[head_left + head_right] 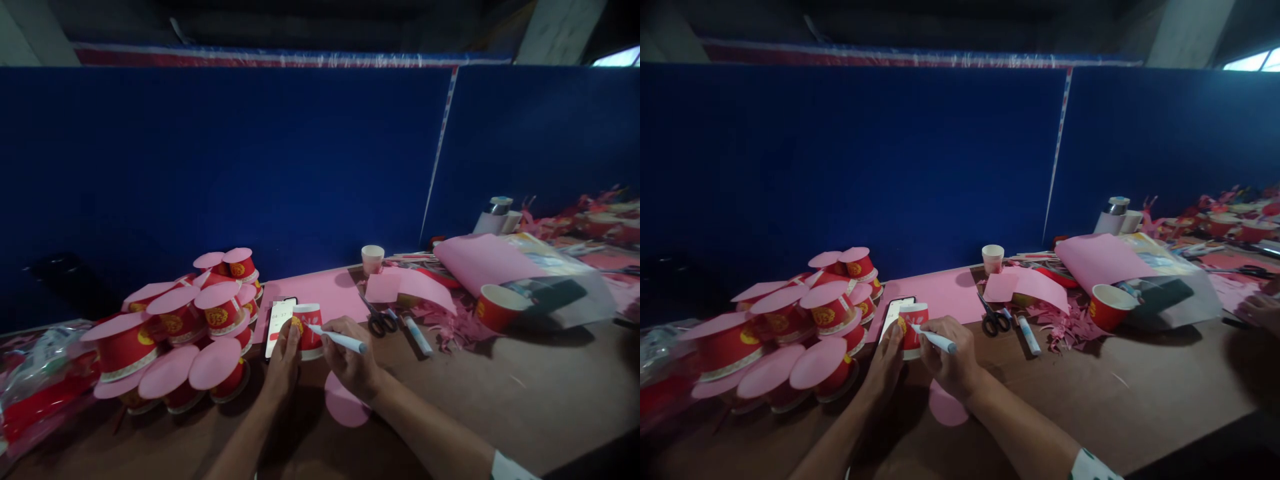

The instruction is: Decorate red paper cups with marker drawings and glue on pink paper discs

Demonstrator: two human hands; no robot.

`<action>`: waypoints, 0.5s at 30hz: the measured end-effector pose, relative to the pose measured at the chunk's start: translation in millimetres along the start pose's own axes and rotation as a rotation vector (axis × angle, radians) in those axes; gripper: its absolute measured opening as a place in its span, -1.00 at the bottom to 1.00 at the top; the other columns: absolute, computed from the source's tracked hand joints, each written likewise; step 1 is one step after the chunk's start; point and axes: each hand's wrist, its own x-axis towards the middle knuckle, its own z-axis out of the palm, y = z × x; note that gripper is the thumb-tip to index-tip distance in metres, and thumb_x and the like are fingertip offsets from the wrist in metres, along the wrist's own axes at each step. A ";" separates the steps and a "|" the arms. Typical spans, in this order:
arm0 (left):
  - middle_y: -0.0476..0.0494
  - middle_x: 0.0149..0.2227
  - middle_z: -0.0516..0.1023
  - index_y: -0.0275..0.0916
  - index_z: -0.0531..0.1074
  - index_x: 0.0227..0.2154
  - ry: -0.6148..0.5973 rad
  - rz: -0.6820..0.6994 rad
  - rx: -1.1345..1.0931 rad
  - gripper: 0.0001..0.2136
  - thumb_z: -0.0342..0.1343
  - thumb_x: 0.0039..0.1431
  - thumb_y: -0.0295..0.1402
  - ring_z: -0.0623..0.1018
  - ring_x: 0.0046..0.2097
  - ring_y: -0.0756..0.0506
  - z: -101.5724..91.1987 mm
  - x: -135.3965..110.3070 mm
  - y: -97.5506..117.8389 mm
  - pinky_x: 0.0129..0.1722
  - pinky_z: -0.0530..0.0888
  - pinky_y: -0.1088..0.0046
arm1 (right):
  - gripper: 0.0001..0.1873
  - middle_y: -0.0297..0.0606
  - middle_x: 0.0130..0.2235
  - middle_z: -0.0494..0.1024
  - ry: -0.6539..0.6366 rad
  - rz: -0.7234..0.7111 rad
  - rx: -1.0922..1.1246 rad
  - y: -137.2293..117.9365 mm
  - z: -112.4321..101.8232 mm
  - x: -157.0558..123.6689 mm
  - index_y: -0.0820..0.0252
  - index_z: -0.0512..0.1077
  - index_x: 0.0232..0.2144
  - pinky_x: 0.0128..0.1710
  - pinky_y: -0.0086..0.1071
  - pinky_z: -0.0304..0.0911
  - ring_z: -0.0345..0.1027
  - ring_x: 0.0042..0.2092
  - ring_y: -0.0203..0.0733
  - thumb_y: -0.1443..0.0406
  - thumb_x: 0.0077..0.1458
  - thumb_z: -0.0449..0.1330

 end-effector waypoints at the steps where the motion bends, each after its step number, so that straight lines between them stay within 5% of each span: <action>1: -0.20 -0.09 0.52 -0.23 0.39 -0.09 0.011 -0.007 0.002 -0.54 -0.01 0.09 0.01 0.47 -0.04 -0.20 -0.4 0.1 -0.3 -0.13 0.42 0.34 | -0.89 -0.23 -0.42 0.46 0.001 0.004 0.002 -0.4 -0.3 0.2 0.19 0.33 -0.32 -0.37 -0.33 0.30 0.35 -0.37 -0.20 0.44 0.08 0.06; 8: -0.28 0.07 0.41 -0.26 0.40 -0.05 0.080 -0.088 -0.033 -0.53 0.04 0.08 -0.03 0.33 0.13 -0.27 -3.0 2.4 1.0 0.04 0.32 0.22 | -0.91 -0.22 -0.43 0.45 0.021 0.043 -0.010 -3.3 -3.2 2.2 0.19 0.32 -0.36 -0.37 -0.33 0.28 0.34 -0.37 -0.20 0.43 0.09 0.05; 15: -0.26 -0.06 0.52 -0.29 0.43 -0.10 0.085 -0.089 -0.183 -0.52 0.08 0.04 -0.02 0.42 0.04 -0.25 1.0 1.2 -2.8 -0.03 0.38 0.27 | -0.91 -0.23 -0.42 0.45 0.013 0.055 -0.017 -2.8 -1.7 0.2 0.20 0.33 -0.36 -0.37 -0.34 0.28 0.35 -0.36 -0.21 0.42 0.10 0.04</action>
